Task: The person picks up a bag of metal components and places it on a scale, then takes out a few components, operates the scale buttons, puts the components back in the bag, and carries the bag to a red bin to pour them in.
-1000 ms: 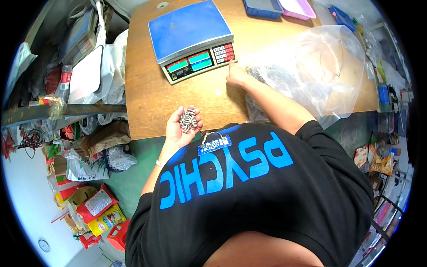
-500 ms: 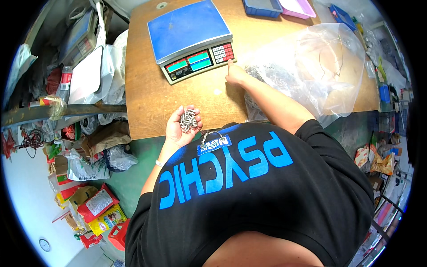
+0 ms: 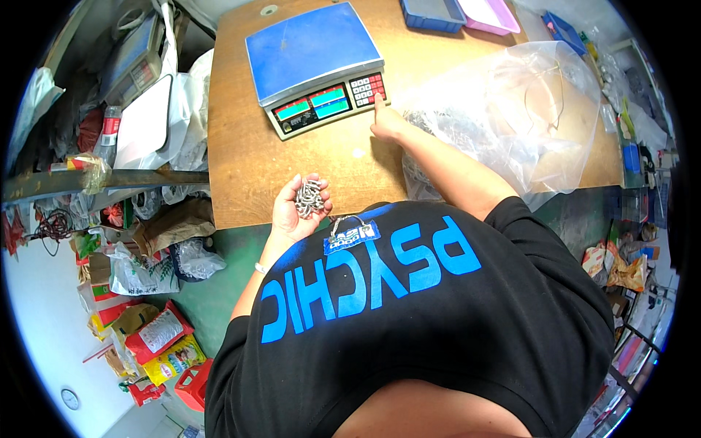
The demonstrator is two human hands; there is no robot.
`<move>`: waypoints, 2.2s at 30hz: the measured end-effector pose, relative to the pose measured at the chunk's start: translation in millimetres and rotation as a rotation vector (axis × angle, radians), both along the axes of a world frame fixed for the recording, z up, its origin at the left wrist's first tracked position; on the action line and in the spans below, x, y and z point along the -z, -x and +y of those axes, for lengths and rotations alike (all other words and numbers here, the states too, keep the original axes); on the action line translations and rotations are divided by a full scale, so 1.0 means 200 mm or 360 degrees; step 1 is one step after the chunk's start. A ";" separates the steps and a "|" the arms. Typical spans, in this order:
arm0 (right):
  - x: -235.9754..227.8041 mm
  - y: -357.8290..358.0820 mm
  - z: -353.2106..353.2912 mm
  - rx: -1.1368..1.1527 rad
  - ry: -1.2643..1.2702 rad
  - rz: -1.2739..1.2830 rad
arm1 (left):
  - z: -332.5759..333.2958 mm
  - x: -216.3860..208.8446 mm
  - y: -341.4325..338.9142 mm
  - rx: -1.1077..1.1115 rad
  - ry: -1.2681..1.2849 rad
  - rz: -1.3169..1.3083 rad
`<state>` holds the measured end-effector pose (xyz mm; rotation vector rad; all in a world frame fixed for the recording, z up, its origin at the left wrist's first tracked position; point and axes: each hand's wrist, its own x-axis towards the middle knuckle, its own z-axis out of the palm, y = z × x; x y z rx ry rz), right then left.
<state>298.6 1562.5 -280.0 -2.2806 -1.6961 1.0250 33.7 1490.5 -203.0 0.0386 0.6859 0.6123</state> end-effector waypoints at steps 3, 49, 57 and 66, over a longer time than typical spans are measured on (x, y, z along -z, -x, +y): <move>-0.05 0.00 0.01 0.0017 0.0014 0.0034 | 0.00 0.00 0.00 0.0005 0.0004 0.0020; -0.10 0.02 -0.52 -0.0472 -0.0112 0.0366 | 0.58 -0.07 -0.34 0.0404 -0.0285 0.0000; -0.12 0.01 -0.57 -0.0395 -0.0004 0.0449 | 0.83 -0.18 -0.45 0.0411 -0.0920 0.0814; -0.18 0.01 -0.62 -0.0389 0.0057 0.0525 | 1.24 -0.06 -0.59 0.0837 -0.2480 0.2359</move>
